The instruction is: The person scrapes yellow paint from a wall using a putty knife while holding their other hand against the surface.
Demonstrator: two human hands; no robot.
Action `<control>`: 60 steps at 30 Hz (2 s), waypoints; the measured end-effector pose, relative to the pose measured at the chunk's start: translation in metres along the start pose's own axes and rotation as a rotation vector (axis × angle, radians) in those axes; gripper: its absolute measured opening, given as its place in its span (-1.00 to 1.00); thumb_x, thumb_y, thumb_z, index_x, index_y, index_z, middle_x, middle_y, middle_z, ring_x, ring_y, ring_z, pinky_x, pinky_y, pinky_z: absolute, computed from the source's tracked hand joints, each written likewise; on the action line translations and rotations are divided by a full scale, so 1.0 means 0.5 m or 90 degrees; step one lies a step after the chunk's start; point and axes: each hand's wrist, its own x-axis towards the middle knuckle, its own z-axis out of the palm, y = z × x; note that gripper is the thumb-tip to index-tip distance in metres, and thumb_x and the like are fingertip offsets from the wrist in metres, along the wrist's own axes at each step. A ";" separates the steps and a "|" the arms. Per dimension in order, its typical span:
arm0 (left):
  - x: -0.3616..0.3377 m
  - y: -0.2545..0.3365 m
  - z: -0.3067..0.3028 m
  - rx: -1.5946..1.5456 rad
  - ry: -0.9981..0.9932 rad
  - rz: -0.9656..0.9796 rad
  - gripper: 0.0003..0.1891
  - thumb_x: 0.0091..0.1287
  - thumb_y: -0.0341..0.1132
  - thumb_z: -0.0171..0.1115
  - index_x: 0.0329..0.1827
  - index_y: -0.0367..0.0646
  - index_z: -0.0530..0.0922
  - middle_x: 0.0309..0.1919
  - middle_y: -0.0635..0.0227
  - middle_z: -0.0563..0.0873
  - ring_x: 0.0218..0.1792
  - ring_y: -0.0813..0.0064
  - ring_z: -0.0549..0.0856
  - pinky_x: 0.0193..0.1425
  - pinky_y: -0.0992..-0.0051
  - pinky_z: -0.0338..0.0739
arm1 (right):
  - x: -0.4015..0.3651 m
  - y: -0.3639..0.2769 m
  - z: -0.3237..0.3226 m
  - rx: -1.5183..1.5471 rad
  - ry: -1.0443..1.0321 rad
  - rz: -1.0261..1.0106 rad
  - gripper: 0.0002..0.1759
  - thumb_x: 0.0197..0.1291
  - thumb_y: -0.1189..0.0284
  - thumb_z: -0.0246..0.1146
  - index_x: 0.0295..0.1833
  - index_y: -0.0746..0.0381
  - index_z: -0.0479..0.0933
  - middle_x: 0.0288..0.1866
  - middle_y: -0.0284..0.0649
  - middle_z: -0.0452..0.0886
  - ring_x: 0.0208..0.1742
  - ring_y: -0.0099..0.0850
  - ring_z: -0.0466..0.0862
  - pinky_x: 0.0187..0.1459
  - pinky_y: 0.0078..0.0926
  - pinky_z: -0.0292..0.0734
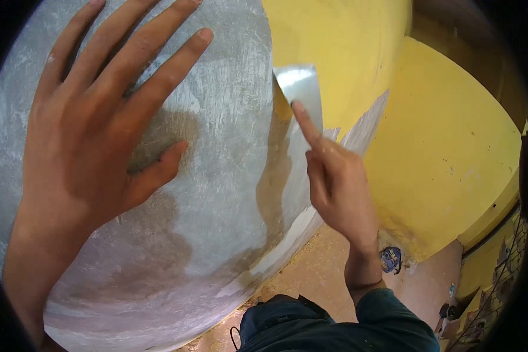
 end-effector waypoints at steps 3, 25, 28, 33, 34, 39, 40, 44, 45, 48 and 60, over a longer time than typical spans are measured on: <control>-0.006 0.000 0.004 -0.009 -0.004 -0.002 0.12 -0.03 -0.18 0.67 0.70 0.22 0.27 0.74 0.37 0.22 0.74 0.23 0.16 0.83 -0.01 0.01 | 0.019 -0.012 -0.006 -0.023 0.017 -0.018 -0.08 0.28 0.69 0.18 0.73 -0.10 0.23 -0.44 -0.03 0.50 -0.42 -0.03 0.59 -0.26 -0.04 0.51; -0.001 -0.001 -0.004 -0.003 -0.011 -0.006 0.09 0.00 -0.17 0.63 0.71 0.20 0.28 0.74 0.33 0.22 0.75 0.21 0.14 0.83 -0.03 -0.02 | -0.015 -0.026 0.003 0.028 -0.014 0.047 -0.16 0.34 0.75 0.11 0.71 0.00 0.29 -0.45 0.06 0.48 -0.46 -0.03 0.52 -0.25 -0.13 0.49; 0.002 0.002 -0.006 0.003 -0.008 0.000 0.10 0.00 -0.18 0.64 0.71 0.21 0.27 0.74 0.34 0.22 0.75 0.21 0.13 0.83 -0.03 -0.02 | 0.009 -0.034 -0.004 0.011 0.040 0.029 -0.14 0.32 0.76 0.12 0.71 0.00 0.28 -0.43 0.07 0.50 -0.46 -0.03 0.54 -0.22 -0.11 0.52; 0.005 0.005 -0.010 -0.012 -0.027 -0.024 0.12 -0.01 -0.17 0.66 0.71 0.22 0.26 0.74 0.37 0.22 0.75 0.24 0.14 0.83 -0.02 -0.03 | -0.016 -0.023 0.004 0.008 -0.006 0.048 -0.15 0.36 0.73 0.12 0.72 -0.05 0.26 -0.45 0.07 0.48 -0.46 -0.03 0.54 -0.23 -0.12 0.50; 0.004 0.004 -0.009 -0.011 -0.029 -0.024 0.12 -0.01 -0.17 0.66 0.71 0.22 0.26 0.74 0.37 0.22 0.75 0.24 0.14 0.83 -0.02 -0.03 | -0.006 -0.023 0.002 0.010 -0.007 0.048 -0.15 0.36 0.73 0.12 0.72 -0.05 0.26 -0.45 0.07 0.48 -0.46 -0.03 0.54 -0.23 -0.12 0.50; 0.001 -0.003 -0.001 -0.013 -0.007 -0.007 0.14 -0.04 -0.13 0.68 0.70 0.22 0.27 0.74 0.38 0.21 0.74 0.24 0.14 0.84 -0.02 -0.01 | 0.012 -0.027 -0.010 -0.031 0.026 0.019 -0.16 0.37 0.72 0.10 0.72 -0.04 0.27 -0.45 0.06 0.48 -0.46 -0.04 0.54 -0.25 -0.13 0.49; 0.000 -0.002 -0.003 -0.012 -0.008 -0.008 0.14 -0.04 -0.13 0.68 0.70 0.22 0.27 0.74 0.38 0.21 0.74 0.24 0.14 0.84 -0.02 -0.01 | 0.005 -0.026 -0.007 -0.033 0.008 0.030 -0.17 0.37 0.72 0.10 0.72 -0.04 0.27 -0.46 0.06 0.49 -0.46 -0.03 0.53 -0.26 -0.13 0.48; 0.000 0.004 -0.010 -0.011 -0.010 -0.016 0.15 -0.05 -0.13 0.68 0.70 0.23 0.26 0.74 0.38 0.21 0.74 0.24 0.14 0.84 -0.02 -0.01 | 0.020 -0.026 -0.012 -0.010 0.019 0.025 -0.16 0.37 0.72 0.10 0.72 -0.05 0.27 -0.47 0.05 0.48 -0.47 -0.03 0.53 -0.25 -0.13 0.49; 0.001 0.005 -0.010 -0.014 -0.014 -0.015 0.15 -0.06 -0.13 0.68 0.70 0.23 0.25 0.73 0.39 0.21 0.74 0.24 0.14 0.84 -0.02 -0.01 | 0.038 -0.032 -0.019 -0.024 0.038 0.007 -0.17 0.37 0.72 0.10 0.72 -0.04 0.28 -0.47 0.04 0.47 -0.47 -0.04 0.54 -0.24 -0.14 0.50; 0.000 0.003 -0.008 -0.020 -0.004 -0.010 0.16 -0.06 -0.14 0.68 0.71 0.24 0.24 0.74 0.39 0.20 0.74 0.24 0.13 0.84 -0.02 -0.02 | 0.028 -0.023 -0.021 -0.036 0.040 -0.003 -0.17 0.36 0.71 0.11 0.71 -0.04 0.29 -0.48 0.03 0.47 -0.47 -0.05 0.53 -0.25 -0.15 0.50; 0.009 0.012 -0.019 -0.069 0.006 -0.029 0.10 0.00 -0.12 0.62 0.71 0.19 0.25 0.73 0.36 0.20 0.74 0.23 0.13 0.84 -0.04 -0.03 | 0.033 -0.023 -0.030 -0.074 0.049 -0.028 -0.14 0.33 0.68 0.16 0.72 -0.09 0.27 -0.46 -0.01 0.50 -0.47 -0.07 0.54 -0.28 -0.08 0.48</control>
